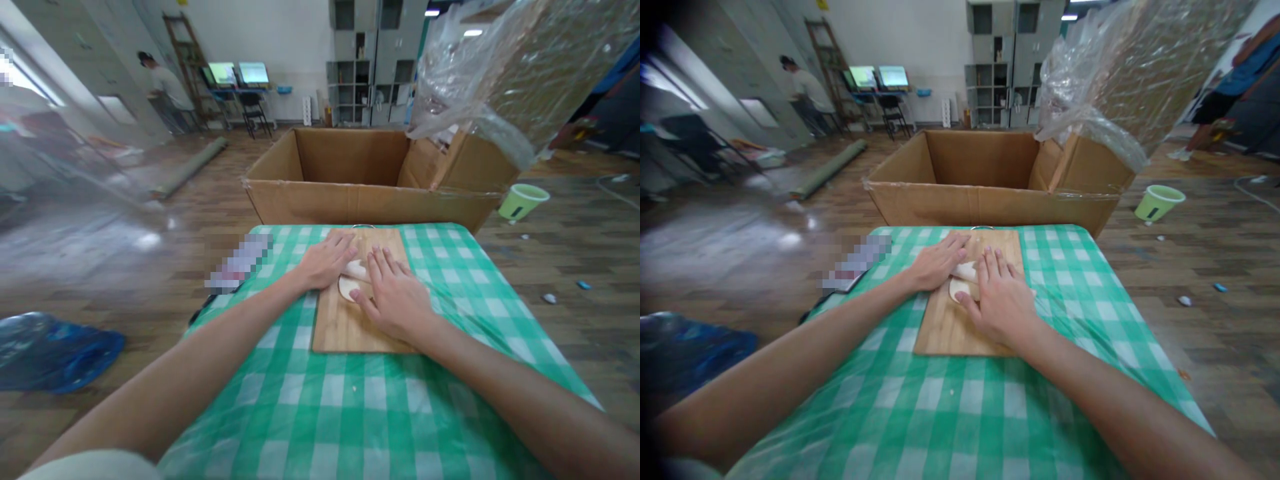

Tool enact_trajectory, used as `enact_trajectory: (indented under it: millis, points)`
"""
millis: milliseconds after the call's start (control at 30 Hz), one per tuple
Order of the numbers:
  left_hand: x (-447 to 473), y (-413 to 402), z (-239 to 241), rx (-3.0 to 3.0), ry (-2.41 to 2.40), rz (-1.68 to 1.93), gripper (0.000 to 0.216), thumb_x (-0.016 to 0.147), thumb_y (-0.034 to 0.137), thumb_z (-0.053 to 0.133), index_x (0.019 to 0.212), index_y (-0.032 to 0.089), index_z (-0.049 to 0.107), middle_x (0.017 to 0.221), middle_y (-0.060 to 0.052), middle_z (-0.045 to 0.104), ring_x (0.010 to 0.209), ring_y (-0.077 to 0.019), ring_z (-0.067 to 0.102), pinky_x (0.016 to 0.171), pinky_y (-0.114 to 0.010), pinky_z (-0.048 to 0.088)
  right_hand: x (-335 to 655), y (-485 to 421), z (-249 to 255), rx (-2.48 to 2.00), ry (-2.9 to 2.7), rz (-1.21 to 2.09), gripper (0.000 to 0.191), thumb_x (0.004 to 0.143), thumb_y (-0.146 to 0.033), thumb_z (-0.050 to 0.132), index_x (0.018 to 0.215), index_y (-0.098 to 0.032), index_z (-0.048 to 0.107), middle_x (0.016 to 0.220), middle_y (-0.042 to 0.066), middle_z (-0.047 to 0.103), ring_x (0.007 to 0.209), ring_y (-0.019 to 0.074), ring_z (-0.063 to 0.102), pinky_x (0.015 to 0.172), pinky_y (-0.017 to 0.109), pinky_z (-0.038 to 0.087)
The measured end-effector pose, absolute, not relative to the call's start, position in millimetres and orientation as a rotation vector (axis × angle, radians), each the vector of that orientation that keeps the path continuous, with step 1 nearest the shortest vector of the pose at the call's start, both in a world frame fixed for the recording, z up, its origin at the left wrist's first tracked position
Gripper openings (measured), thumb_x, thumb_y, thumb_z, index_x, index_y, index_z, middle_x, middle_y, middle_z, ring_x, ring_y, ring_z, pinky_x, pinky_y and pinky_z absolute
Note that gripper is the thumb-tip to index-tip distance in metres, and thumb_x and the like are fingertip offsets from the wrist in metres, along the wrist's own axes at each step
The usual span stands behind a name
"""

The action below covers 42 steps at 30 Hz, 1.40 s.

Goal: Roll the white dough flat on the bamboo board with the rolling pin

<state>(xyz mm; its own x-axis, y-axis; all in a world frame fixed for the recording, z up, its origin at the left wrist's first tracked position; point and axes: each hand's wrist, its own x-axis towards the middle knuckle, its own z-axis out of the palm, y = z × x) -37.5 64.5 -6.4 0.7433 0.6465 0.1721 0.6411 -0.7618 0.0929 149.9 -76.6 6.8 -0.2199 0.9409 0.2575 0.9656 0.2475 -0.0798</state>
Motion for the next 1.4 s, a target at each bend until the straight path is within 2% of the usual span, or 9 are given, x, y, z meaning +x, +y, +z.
enact_trajectory:
  millis: [200, 300, 433, 533, 633, 867, 1067, 1167, 1400]
  points:
    - [-52.2, 34.1, -5.3, 2.907, 1.137, 0.201, 0.062, 0.114, 0.042, 0.01, 0.165, 0.019, 0.036, 0.175, -0.011, 0.031, 0.164, -0.0234, 0.023, 0.13, -0.042, 0.024, 153.8, -88.7, 5.8, -1.648, -2.359, -0.125, 0.094, 0.102, -0.073, 0.031, 0.165, -0.004, 0.034, 0.175, 0.02, 0.024, 0.162, 0.0375, 0.021, 0.13, 0.055, 0.023]
    - [-52.0, 16.7, -1.3, 2.897, 1.238, 0.202, 0.064, 0.114, 0.044, 0.009, 0.165, 0.015, 0.034, 0.173, -0.013, 0.033, 0.161, -0.0257, 0.03, 0.129, -0.042, 0.026, 164.4, -82.9, 8.9, -1.578, -2.412, -0.101, 0.094, 0.103, -0.074, 0.029, 0.164, -0.003, 0.037, 0.174, 0.021, 0.025, 0.163, 0.0348, 0.022, 0.132, 0.051, 0.021]
    - [-44.6, 1.8, 0.1, 2.791, 1.448, 0.26, 0.072, 0.112, 0.054, 0.012, 0.166, 0.01, 0.03, 0.166, -0.018, 0.046, 0.15, -0.0299, 0.049, 0.123, -0.042, 0.037, 180.7, -49.3, 13.5, -1.565, -2.449, 0.021, 0.083, 0.108, -0.067, 0.02, 0.16, -0.008, 0.046, 0.169, 0.019, 0.04, 0.158, 0.0313, 0.035, 0.128, 0.049, 0.03]
    - [-36.5, 9.9, -1.8, 2.821, 1.506, 0.283, 0.076, 0.112, 0.055, 0.01, 0.163, 0.004, 0.033, 0.163, -0.022, 0.048, 0.15, -0.033, 0.048, 0.124, -0.046, 0.034, 189.1, -12.0, 15.4, -1.584, -2.463, 0.099, 0.076, 0.11, -0.061, 0.011, 0.151, -0.016, 0.058, 0.162, 0.014, 0.052, 0.153, 0.0301, 0.044, 0.125, 0.05, 0.036]
    - [-29.8, 30.0, 2.6, 2.851, 1.556, 0.241, 0.076, 0.112, 0.054, 0.008, 0.16, 0.003, 0.037, 0.161, -0.024, 0.049, 0.15, -0.0346, 0.047, 0.123, -0.049, 0.035, 194.7, 22.5, 12.5, -1.525, -2.518, 0.048, 0.073, 0.111, -0.056, 0.011, 0.143, -0.017, 0.064, 0.155, 0.015, 0.059, 0.15, 0.0321, 0.047, 0.124, 0.052, 0.036]
    - [-24.5, 60.4, 28.6, 2.913, 1.481, 0.055, 0.065, 0.113, 0.044, 0.012, 0.159, 0.01, 0.043, 0.165, -0.024, 0.043, 0.155, -0.039, 0.04, 0.12, -0.055, 0.039, 204.9, 51.9, -3.7, -1.569, -2.578, -0.087, 0.062, 0.112, -0.048, 0.014, 0.155, -0.026, 0.054, 0.157, 0.009, 0.058, 0.152, 0.0331, 0.044, 0.125, 0.055, 0.034]
    - [-27.0, 41.5, 22.3, 2.957, 1.465, 0.139, 0.062, 0.113, 0.046, 0.016, 0.153, 0.012, 0.051, 0.161, -0.022, 0.049, 0.152, -0.0396, 0.044, 0.119, -0.056, 0.039, 195.8, 22.8, 3.1, -1.658, -2.476, -0.142, 0.073, 0.111, -0.057, 0.011, 0.151, -0.018, 0.057, 0.162, 0.015, 0.052, 0.158, 0.0369, 0.033, 0.126, 0.061, 0.027]
    - [-30.4, 25.9, 12.4, 2.913, 1.504, 0.239, 0.064, 0.113, 0.049, 0.018, 0.155, 0.01, 0.047, 0.161, -0.022, 0.05, 0.152, -0.037, 0.044, 0.122, -0.054, 0.037, 189.4, 2.8, 6.3, -1.716, -2.398, -0.15, 0.083, 0.109, -0.064, 0.008, 0.154, -0.012, 0.054, 0.166, 0.019, 0.045, 0.159, 0.0397, 0.029, 0.127, 0.06, 0.026]
    - [-37.3, -2.9, -0.5, 2.874, 1.463, 0.409, 0.071, 0.112, 0.053, 0.02, 0.157, 0.003, 0.041, 0.16, -0.024, 0.051, 0.154, -0.0336, 0.043, 0.126, -0.05, 0.033, 186.6, -31.2, 9.0, -1.638, -2.414, -0.036, 0.089, 0.108, -0.067, 0.011, 0.16, -0.003, 0.044, 0.167, 0.022, 0.041, 0.16, 0.0324, 0.03, 0.13, 0.048, 0.027]
